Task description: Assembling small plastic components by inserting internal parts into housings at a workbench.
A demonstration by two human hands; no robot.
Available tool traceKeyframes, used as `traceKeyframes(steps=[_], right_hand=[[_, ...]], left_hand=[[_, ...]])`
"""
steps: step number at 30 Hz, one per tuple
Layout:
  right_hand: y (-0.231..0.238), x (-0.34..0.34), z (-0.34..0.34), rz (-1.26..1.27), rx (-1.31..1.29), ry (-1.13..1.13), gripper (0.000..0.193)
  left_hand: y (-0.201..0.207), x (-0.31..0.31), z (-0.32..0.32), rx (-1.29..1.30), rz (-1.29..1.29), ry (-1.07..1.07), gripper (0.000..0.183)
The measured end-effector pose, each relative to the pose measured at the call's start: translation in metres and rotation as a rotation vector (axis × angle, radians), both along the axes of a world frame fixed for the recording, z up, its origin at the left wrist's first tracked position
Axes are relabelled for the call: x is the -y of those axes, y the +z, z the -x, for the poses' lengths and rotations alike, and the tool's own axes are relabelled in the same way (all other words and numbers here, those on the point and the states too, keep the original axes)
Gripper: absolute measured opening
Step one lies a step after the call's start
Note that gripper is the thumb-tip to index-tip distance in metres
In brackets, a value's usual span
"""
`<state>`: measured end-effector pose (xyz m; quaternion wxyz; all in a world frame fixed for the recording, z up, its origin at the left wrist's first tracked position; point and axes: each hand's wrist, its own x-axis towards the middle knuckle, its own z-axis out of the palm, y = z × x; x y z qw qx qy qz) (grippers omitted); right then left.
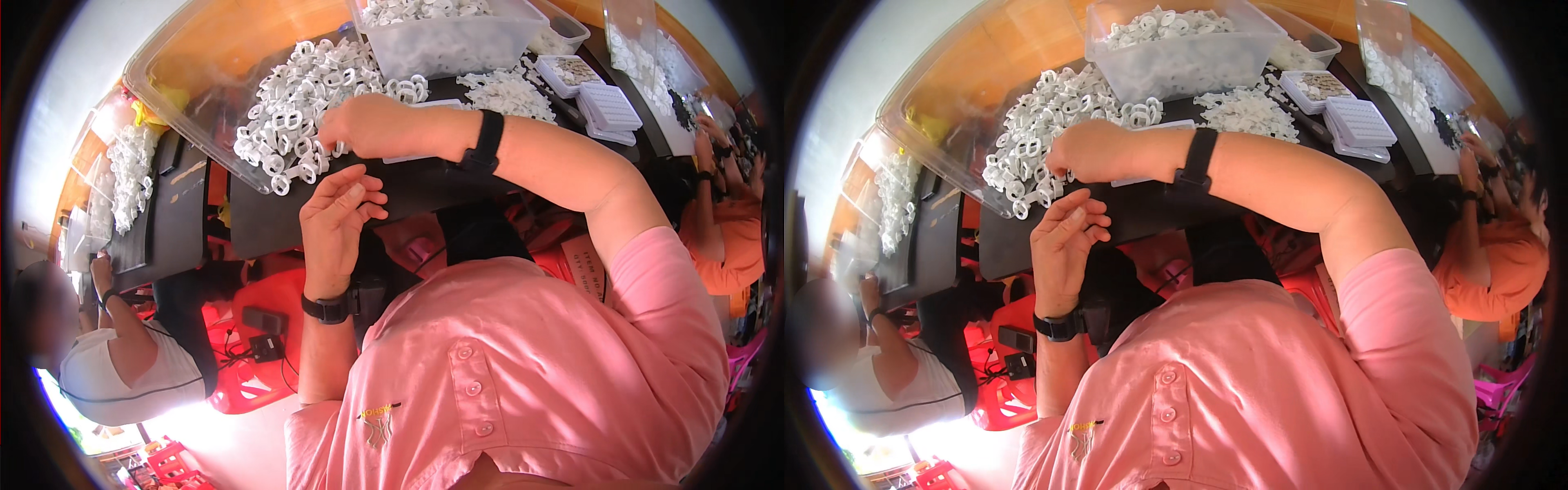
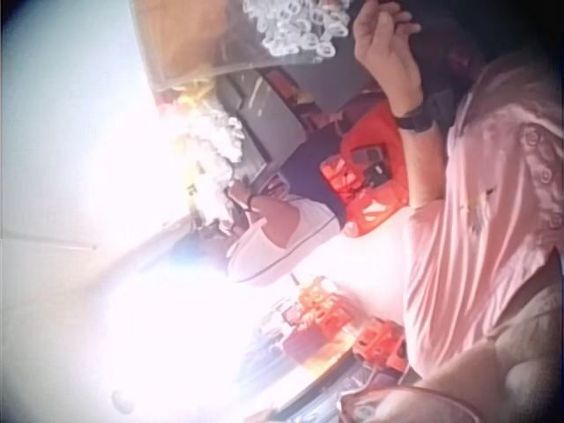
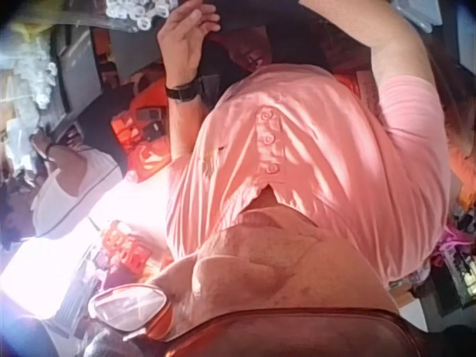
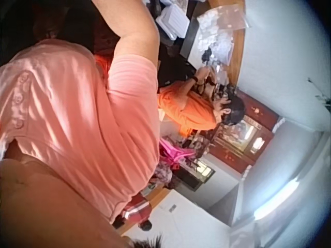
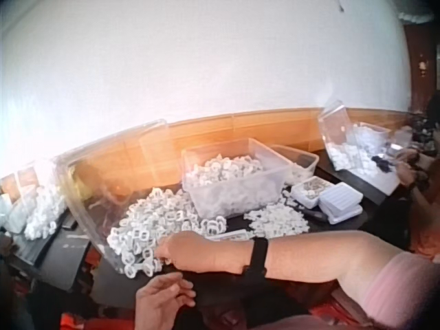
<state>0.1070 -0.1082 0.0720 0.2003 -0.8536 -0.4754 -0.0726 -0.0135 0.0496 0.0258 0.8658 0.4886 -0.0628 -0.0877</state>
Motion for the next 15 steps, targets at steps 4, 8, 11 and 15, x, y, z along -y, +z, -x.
traceKeyframes(steps=[4,8,11,15], right_hand=[[-0.006,-0.013,-0.008,0.186,-0.024,-0.078,0.018],[-0.010,-0.002,-0.018,0.132,-0.090,-0.072,0.014],[-0.006,0.002,-0.017,0.042,-0.117,-0.062,0.013],[-0.010,-0.008,-0.013,0.160,0.109,-0.183,0.013]], left_hand=[[-0.002,0.000,-0.002,-0.011,0.010,-0.012,0.029],[-0.002,-0.001,-0.001,-0.013,-0.004,-0.032,0.030],[-0.001,-0.001,0.000,-0.010,-0.022,-0.036,0.030],[0.002,0.001,0.000,-0.017,-0.065,-0.050,0.030]])
